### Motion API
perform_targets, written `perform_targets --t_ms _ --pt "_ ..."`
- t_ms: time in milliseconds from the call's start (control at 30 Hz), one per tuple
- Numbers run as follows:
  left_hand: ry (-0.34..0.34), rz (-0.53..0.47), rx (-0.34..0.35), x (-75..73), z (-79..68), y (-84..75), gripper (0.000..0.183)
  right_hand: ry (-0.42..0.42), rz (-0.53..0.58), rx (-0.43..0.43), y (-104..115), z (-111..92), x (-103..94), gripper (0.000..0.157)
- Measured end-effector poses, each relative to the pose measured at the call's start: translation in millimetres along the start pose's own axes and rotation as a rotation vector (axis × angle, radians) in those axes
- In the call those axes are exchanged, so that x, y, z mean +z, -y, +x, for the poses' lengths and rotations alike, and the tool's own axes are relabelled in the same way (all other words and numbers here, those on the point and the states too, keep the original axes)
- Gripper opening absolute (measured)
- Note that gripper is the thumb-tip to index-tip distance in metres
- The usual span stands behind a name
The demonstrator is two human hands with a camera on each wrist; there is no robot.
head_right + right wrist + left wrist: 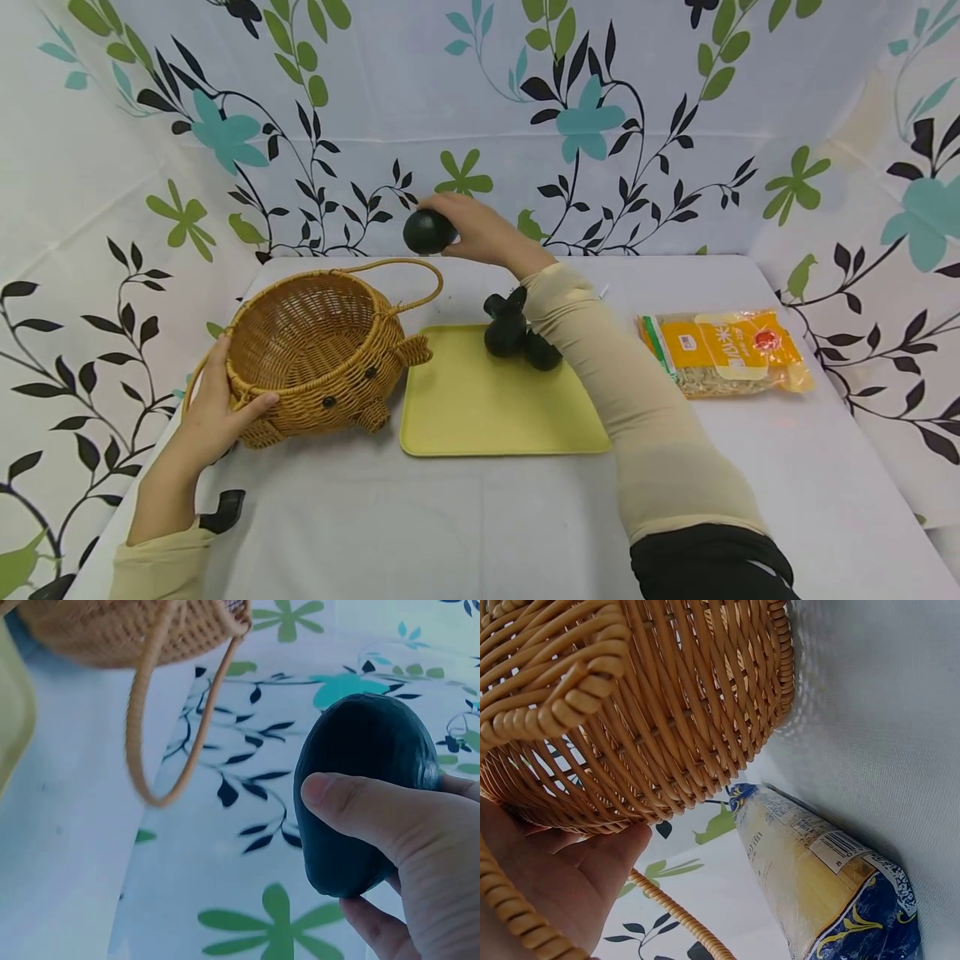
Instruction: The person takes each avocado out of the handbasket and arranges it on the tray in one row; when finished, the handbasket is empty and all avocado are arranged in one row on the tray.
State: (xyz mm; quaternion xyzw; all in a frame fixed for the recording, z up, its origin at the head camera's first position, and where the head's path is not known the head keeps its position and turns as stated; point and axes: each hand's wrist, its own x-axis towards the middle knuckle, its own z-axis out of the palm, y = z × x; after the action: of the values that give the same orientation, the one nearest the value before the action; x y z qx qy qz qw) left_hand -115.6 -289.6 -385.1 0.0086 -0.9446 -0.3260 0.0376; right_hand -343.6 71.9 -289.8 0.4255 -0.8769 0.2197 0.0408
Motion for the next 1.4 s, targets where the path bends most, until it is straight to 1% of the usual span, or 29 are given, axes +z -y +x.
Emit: perform_targets --t_ms 133,267,500,667,1000,1167,1400 --pt "0.004 0.008 -0.005 -0.4 -1.1 -0.1 0.107 -0.005 0.000 -0.005 -8.5 -11.4 -3.1 0.066" --pt "0.003 0.010 -0.008 -2.4 -2.1 -1.9 0.107 -0.005 -0.003 -0.013 -13.8 -16.6 -4.6 0.066" --pt "0.001 -0.010 0.010 -2.2 -1.6 -1.9 0.107 0.005 -0.029 -0.042 -16.1 -19.3 -5.5 0.066" --pt "-0.005 -0.007 0.019 -1.2 -0.7 -0.8 0.107 0.018 -0.029 -0.050 -16.6 -21.0 -4.9 0.066" --pt "-0.005 -0.003 0.017 -1.9 -0.1 -2.2 0.108 0.073 -0.021 -0.022 -14.4 -27.9 -4.7 0.065" --pt "-0.008 -0.009 0.021 -0.4 0.3 0.2 0.108 0.076 -0.034 -0.022 -13.1 -29.5 -4.2 0.065" --pt "-0.010 -0.015 0.025 0.6 0.2 1.3 0.107 0.072 -0.047 -0.059 -13.7 -29.1 -0.1 0.064"
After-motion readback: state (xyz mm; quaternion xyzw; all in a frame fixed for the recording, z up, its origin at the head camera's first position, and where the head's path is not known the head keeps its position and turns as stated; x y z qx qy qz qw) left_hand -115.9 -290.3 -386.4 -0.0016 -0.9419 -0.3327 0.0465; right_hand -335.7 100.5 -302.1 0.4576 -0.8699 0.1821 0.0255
